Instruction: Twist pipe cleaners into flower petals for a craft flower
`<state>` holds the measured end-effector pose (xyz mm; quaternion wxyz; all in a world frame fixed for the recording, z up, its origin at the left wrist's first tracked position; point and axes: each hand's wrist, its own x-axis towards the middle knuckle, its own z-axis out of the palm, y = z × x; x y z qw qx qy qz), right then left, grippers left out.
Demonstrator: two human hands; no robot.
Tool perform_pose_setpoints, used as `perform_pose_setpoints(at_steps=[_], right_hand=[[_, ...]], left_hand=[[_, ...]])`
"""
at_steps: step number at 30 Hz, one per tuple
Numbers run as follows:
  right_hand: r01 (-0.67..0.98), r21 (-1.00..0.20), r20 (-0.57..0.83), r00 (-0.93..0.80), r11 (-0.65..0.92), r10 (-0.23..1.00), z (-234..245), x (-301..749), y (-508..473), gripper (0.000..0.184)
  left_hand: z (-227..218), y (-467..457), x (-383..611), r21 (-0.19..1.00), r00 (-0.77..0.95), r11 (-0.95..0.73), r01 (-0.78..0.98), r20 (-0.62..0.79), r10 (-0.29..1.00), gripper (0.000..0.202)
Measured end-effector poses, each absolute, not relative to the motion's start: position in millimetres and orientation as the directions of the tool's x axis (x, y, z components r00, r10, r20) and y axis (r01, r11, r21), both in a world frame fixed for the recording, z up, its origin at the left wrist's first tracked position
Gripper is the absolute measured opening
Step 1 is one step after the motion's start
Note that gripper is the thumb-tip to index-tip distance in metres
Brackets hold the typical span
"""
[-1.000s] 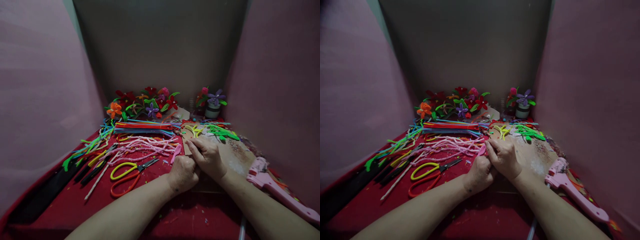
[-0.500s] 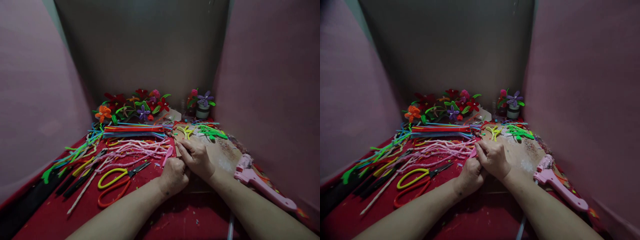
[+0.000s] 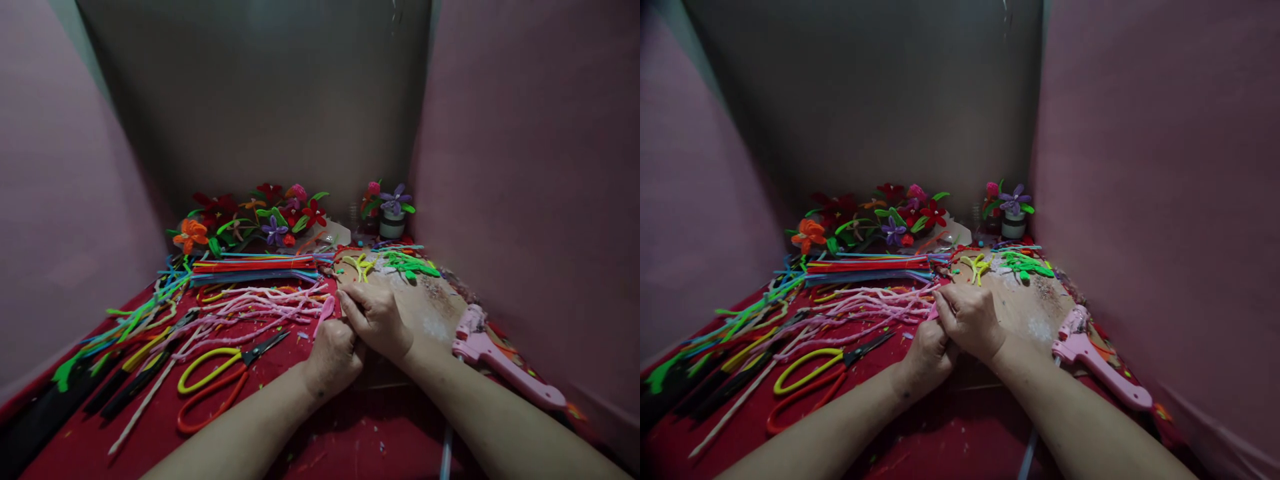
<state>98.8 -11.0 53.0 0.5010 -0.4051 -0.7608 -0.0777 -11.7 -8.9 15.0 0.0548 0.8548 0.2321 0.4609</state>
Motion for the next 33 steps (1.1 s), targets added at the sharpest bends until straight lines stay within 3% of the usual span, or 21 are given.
perform_pose_setpoints(at_steps=[33], right_hand=[[0.687, -0.331, 0.796, -0.165, 0.647, 0.583, 53.5, 97.7, -10.9, 0.023]], left_hand=[[17.8, -8.8, -11.8, 0.325, 0.445, -0.88, 0.346, 0.769, 0.459, 0.023]])
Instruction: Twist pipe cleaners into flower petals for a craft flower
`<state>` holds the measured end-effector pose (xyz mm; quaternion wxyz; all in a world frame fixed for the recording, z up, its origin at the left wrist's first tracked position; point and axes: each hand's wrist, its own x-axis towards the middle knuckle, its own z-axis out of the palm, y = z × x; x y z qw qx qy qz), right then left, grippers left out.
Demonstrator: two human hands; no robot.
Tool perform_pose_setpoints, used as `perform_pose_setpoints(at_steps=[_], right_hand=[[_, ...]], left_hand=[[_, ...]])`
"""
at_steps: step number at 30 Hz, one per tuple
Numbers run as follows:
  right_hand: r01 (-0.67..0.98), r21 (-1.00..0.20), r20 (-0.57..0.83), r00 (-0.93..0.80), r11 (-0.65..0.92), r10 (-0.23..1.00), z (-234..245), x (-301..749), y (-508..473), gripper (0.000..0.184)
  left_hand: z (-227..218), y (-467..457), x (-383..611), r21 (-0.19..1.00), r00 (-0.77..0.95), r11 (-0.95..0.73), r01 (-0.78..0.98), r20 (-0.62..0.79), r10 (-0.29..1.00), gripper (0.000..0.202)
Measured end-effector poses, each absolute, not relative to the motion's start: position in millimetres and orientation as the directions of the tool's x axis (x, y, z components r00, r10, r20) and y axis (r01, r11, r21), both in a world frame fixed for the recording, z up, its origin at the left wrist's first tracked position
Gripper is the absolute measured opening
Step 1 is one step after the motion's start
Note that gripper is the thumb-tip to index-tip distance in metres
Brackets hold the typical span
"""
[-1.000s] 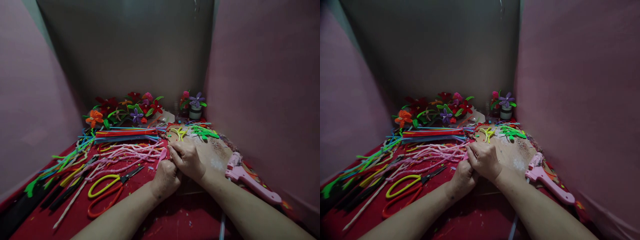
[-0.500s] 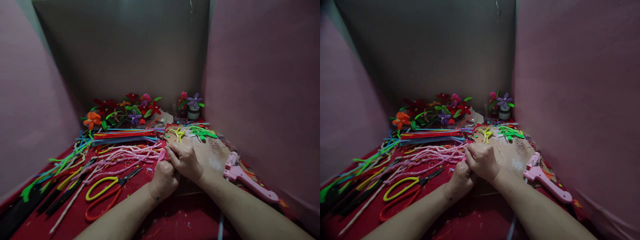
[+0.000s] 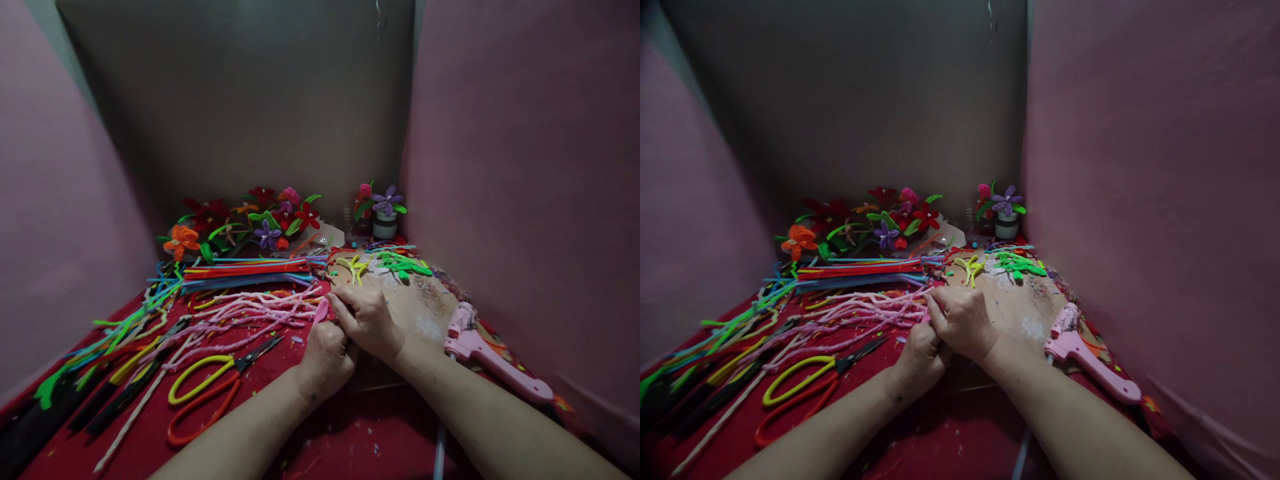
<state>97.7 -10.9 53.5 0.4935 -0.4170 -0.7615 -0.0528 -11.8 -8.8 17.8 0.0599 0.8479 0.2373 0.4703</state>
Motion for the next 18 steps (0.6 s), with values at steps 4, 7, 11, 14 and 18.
perform_pose_setpoints(at_steps=[4, 7, 11, 14, 18], right_hand=[[0.688, -0.334, 0.792, -0.165, 0.644, 0.587, 53.7, 97.6, -10.9, 0.024], [0.688, -0.325, 0.799, -0.167, 0.649, 0.577, 53.8, 97.7, -10.9, 0.023], [0.692, -0.318, 0.8, -0.17, 0.648, 0.575, 53.5, 98.0, -10.7, 0.023], [0.7, -0.32, 0.794, -0.169, 0.639, 0.583, 53.0, 98.1, -10.8, 0.024], [0.699, -0.332, 0.786, -0.166, 0.633, 0.595, 53.0, 98.0, -11.2, 0.024]], left_hand=[[17.1, -8.6, -11.9, 0.325, 0.444, -0.88, 0.347, 0.769, 0.46, 0.023], [15.8, -8.2, -12.1, 0.324, 0.446, -0.878, 0.353, 0.766, 0.462, 0.024], [14.9, -8.0, -12.3, 0.328, 0.454, -0.868, 0.374, 0.751, 0.479, 0.024], [15.3, -8.1, -12.4, 0.334, 0.461, -0.865, 0.374, 0.743, 0.486, 0.024], [16.0, -8.1, -12.4, 0.329, 0.455, -0.867, 0.375, 0.749, 0.481, 0.023]])
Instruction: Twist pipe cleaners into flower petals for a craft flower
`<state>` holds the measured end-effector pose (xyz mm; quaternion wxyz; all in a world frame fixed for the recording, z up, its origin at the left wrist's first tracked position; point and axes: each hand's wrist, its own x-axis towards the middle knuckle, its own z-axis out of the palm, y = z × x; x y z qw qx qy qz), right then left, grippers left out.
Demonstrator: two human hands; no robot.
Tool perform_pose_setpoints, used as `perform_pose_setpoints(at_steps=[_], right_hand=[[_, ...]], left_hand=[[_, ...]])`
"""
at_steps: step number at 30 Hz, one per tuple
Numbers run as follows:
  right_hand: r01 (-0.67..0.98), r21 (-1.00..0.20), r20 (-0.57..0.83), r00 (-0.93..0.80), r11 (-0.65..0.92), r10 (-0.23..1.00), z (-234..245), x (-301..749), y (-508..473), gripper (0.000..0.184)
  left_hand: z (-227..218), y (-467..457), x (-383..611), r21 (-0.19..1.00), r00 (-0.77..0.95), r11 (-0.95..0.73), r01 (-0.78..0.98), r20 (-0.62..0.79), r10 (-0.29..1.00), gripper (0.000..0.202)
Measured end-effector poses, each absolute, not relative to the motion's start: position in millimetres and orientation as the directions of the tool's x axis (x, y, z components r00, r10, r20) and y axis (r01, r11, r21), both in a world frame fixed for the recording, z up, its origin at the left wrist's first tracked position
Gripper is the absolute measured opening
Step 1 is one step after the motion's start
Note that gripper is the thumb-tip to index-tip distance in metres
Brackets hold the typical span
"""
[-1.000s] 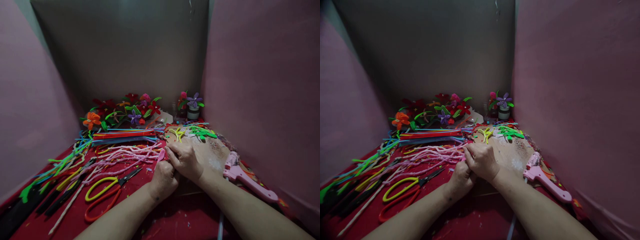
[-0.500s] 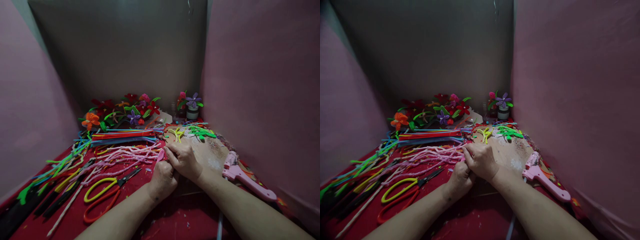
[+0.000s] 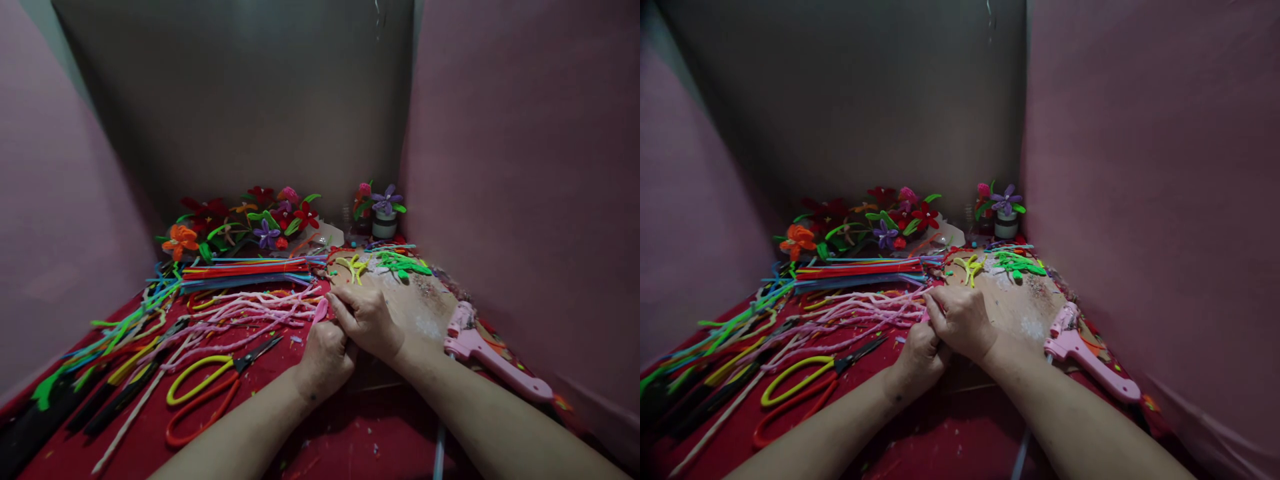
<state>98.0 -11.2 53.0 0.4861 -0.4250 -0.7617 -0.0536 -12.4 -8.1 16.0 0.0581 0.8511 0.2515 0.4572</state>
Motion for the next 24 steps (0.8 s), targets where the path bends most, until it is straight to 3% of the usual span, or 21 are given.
perform_pose_setpoints(at_steps=[16, 24], right_hand=[[0.673, -0.368, 0.759, -0.182, 0.642, 0.625, 54.5, 98.9, -10.1, 0.024], [0.561, -0.574, 0.62, -0.177, 0.596, 0.764, 57.5, 99.8, -6.2, 0.028]], left_hand=[[14.9, -8.5, -12.7, 0.343, 0.463, -0.863, 0.37, 0.737, 0.492, 0.022], [14.2, -8.8, -11.4, 0.388, 0.472, -0.844, 0.369, 0.704, 0.53, 0.02]])
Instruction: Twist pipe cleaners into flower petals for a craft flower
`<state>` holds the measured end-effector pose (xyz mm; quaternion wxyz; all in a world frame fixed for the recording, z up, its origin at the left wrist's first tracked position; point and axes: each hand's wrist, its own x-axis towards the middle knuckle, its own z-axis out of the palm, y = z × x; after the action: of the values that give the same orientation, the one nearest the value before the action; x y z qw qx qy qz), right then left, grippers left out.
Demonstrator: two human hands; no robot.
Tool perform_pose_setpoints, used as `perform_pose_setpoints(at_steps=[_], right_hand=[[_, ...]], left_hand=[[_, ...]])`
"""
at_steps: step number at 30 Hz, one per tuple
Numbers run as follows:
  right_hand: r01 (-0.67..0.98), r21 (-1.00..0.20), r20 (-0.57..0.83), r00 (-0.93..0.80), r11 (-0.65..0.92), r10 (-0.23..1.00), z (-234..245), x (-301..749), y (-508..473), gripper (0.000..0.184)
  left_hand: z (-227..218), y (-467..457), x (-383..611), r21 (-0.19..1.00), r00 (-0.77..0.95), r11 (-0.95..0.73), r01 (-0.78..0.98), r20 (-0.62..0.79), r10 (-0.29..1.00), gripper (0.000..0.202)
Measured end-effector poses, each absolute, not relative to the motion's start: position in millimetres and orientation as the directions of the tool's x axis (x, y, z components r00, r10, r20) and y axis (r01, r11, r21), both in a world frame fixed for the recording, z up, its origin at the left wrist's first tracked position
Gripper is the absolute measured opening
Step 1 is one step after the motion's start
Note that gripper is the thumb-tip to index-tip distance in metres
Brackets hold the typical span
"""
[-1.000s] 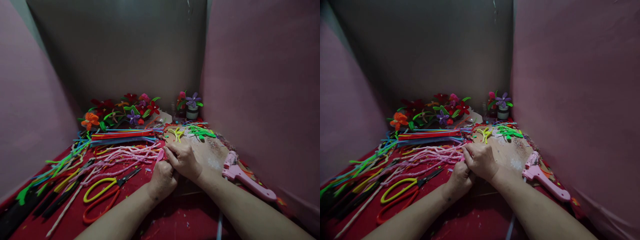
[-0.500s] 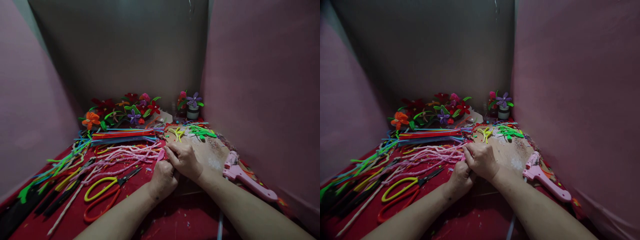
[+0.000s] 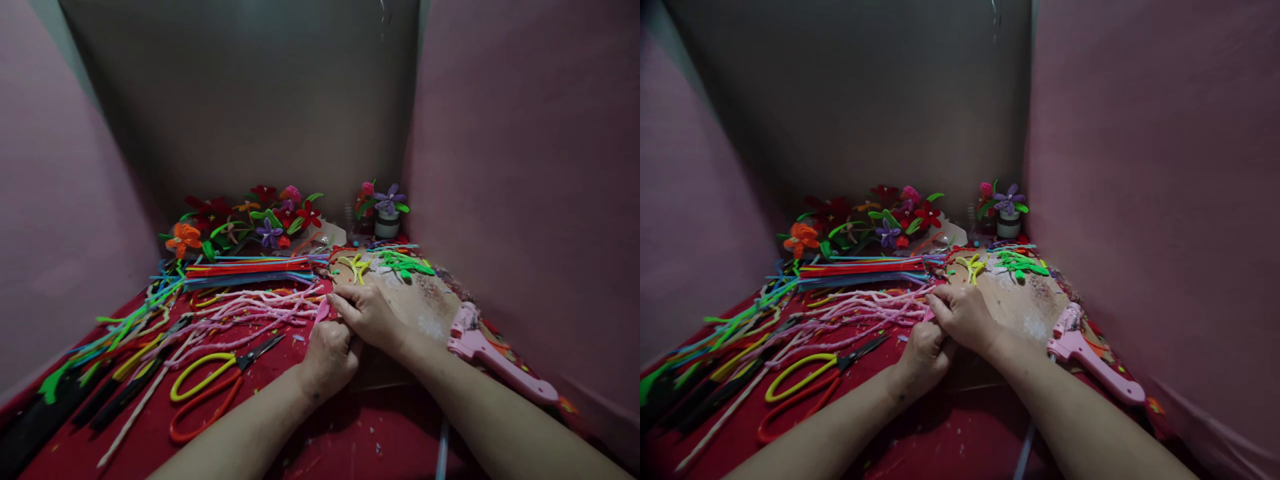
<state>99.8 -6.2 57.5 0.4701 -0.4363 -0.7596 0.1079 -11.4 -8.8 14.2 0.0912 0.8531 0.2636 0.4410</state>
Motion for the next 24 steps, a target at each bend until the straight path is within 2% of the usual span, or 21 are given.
perform_pose_setpoints(at_steps=[4, 8, 10, 12, 15, 18, 20, 22, 24], right_hand=[[0.395, -0.767, 0.453, -0.224, 0.505, 0.863, 62.7, 101.3, -3.4, 0.029], [0.148, -0.937, 0.28, -0.22, 0.316, 0.934, 73.8, 108.0, -1.5, 0.025], [-0.032, -0.96, 0.28, -0.105, 0.278, 0.954, 78.9, 113.9, 0.8, 0.025], [-0.214, -0.928, 0.306, 0.034, 0.306, 0.951, 82.3, 120.9, 4.8, 0.023], [-0.358, -0.864, 0.323, 0.146, 0.354, 0.935, 84.8, 132.5, 12.1, 0.019], [-0.419, -0.832, 0.3, 0.213, 0.364, 0.93, 88.1, 146.0, 17.3, 0.017], [-0.4, -0.814, 0.302, 0.327, 0.421, 0.895, 92.3, 157.6, 19.5, 0.016], [-0.296, -0.818, 0.328, 0.463, 0.493, 0.823, 98.1, 172.1, 23.1, 0.014], [-0.124, -0.863, 0.35, 0.554, 0.49, 0.756, 104.5, 188.8, 30.4, 0.012]], left_hand=[[14.9, -9.8, -10.1, 0.393, 0.484, -0.85, 0.351, 0.701, 0.524, 0.02], [18.6, -14.3, -10.5, 0.418, 0.537, -0.849, 0.323, 0.658, 0.528, 0.017], [20.8, -16.7, -10.8, 0.419, 0.567, -0.846, 0.33, 0.628, 0.533, 0.016], [22.5, -18.4, -10.8, 0.409, 0.584, -0.841, 0.354, 0.606, 0.54, 0.015], [23.9, -19.2, -10.4, 0.394, 0.584, -0.836, 0.382, 0.598, 0.549, 0.016], [24.8, -19.1, -10.4, 0.392, 0.588, -0.832, 0.392, 0.59, 0.554, 0.016], [25.4, -18.7, -10.8, 0.383, 0.587, -0.831, 0.405, 0.588, 0.557, 0.017], [25.8, -18.2, -11.2, 0.376, 0.582, -0.828, 0.415, 0.59, 0.56, 0.018], [26.3, -17.8, -11.3, 0.376, 0.576, -0.826, 0.419, 0.594, 0.562, 0.019]])
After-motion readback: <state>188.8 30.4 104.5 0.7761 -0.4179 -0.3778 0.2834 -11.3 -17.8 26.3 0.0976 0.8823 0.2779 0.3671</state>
